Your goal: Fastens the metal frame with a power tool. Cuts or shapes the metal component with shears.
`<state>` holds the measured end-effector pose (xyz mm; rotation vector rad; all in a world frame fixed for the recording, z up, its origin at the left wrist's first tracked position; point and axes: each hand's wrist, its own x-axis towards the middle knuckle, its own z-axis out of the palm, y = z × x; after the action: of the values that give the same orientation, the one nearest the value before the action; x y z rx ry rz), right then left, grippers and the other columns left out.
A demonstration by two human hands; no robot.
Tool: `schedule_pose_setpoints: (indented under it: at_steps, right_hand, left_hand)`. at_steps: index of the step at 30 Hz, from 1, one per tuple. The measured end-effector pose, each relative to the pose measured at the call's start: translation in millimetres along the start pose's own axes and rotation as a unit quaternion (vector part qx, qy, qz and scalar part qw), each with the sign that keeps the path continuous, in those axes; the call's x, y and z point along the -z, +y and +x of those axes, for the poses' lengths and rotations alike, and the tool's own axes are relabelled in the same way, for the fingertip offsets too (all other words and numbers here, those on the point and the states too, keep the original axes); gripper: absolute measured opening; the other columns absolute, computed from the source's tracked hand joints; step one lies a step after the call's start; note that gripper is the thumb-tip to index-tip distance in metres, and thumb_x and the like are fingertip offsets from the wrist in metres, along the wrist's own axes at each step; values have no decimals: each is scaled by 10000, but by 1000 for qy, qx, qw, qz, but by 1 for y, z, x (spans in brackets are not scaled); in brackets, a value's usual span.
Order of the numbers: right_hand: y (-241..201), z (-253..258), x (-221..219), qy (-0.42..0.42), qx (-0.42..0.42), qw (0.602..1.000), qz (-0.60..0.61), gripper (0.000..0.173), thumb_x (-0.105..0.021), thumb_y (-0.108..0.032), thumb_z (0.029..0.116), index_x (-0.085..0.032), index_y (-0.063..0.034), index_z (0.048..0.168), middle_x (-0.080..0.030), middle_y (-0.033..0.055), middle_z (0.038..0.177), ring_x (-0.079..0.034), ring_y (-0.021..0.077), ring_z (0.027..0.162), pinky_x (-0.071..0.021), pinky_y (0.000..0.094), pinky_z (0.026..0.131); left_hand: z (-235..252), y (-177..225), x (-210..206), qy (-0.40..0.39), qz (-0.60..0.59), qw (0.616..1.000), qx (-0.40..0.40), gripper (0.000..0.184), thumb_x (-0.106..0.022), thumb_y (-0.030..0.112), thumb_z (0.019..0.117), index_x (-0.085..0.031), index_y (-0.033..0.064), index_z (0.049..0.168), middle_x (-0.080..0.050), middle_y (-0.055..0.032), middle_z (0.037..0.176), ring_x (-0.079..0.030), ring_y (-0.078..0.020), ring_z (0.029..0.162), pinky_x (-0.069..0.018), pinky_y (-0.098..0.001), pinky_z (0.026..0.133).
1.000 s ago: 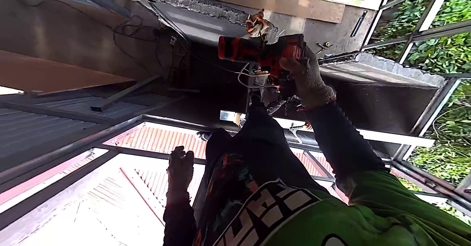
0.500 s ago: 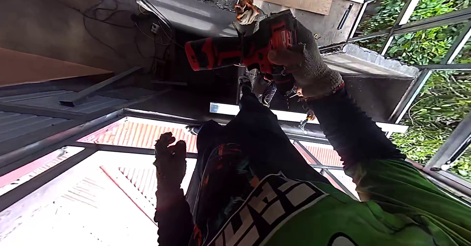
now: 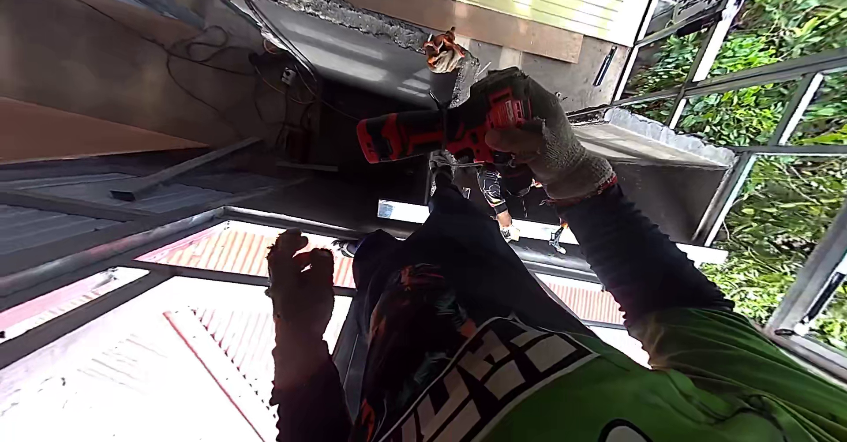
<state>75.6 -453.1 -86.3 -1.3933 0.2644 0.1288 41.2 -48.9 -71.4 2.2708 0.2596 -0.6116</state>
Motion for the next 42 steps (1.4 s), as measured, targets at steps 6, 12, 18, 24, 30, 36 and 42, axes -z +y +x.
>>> schedule_pose_setpoints:
  at_steps: [6,12,18,24,30,36,42]
  right_hand:
    - [-11,-3,-38,-117,-49,986,-109,693,-849,-211,803,-527,-97,1405,-685,80,1208,-697,178,1057,-623,380,898]
    - [-15,21,-102,-317,74,876,-356,839,-804,-549,771,-540,-53,1394,-687,66,1192,-660,102,1081,-577,369,946]
    - [-44,53,-174,-544,174,725,-385,852,-798,-635,725,-565,-139,1378,-706,10,1142,-672,79,1047,-581,378,923]
    - [-84,82,-258,-696,260,556,-373,732,-833,-494,722,-597,-174,1337,-717,-54,1057,-688,55,923,-606,327,810]
    - [-124,82,-265,-479,397,565,-542,917,-735,-653,726,-505,-212,1497,-578,46,1456,-540,265,1340,-458,546,1092]
    - [-101,30,-209,-296,263,779,-485,561,-600,-519,985,-680,-24,1238,-726,129,1085,-706,213,971,-597,462,841]
    - [-26,14,-233,-422,54,885,-188,784,-808,-457,863,-499,16,1406,-674,82,1252,-661,151,1149,-570,360,1013]
  left_hand:
    - [-14,41,2,72,26,994,-76,681,-657,368,938,-432,90,1518,-458,-173,1528,-588,-286,1265,-568,-499,944]
    - [-22,54,-7,100,102,979,-147,724,-770,554,827,-607,141,1400,-556,-122,1471,-520,-316,1353,-451,-592,1063]
    - [-27,25,7,-64,-134,974,-171,463,-792,338,866,-663,88,1233,-737,-35,984,-701,-119,874,-599,-383,821]
    - [-25,11,3,-103,-343,898,-255,339,-789,71,816,-665,-2,1123,-718,-39,965,-684,-60,872,-592,-269,804]
    - [-18,23,16,20,-383,905,-182,204,-726,119,886,-659,24,1053,-693,-27,851,-674,-86,745,-596,-288,701]
    - [-13,47,22,158,-293,932,-141,374,-746,248,895,-660,39,1192,-725,-58,982,-695,-107,913,-588,-354,874]
    - [-20,59,-1,246,-282,917,-139,584,-740,223,869,-560,-48,1355,-710,-178,1162,-681,-251,1103,-534,-443,998]
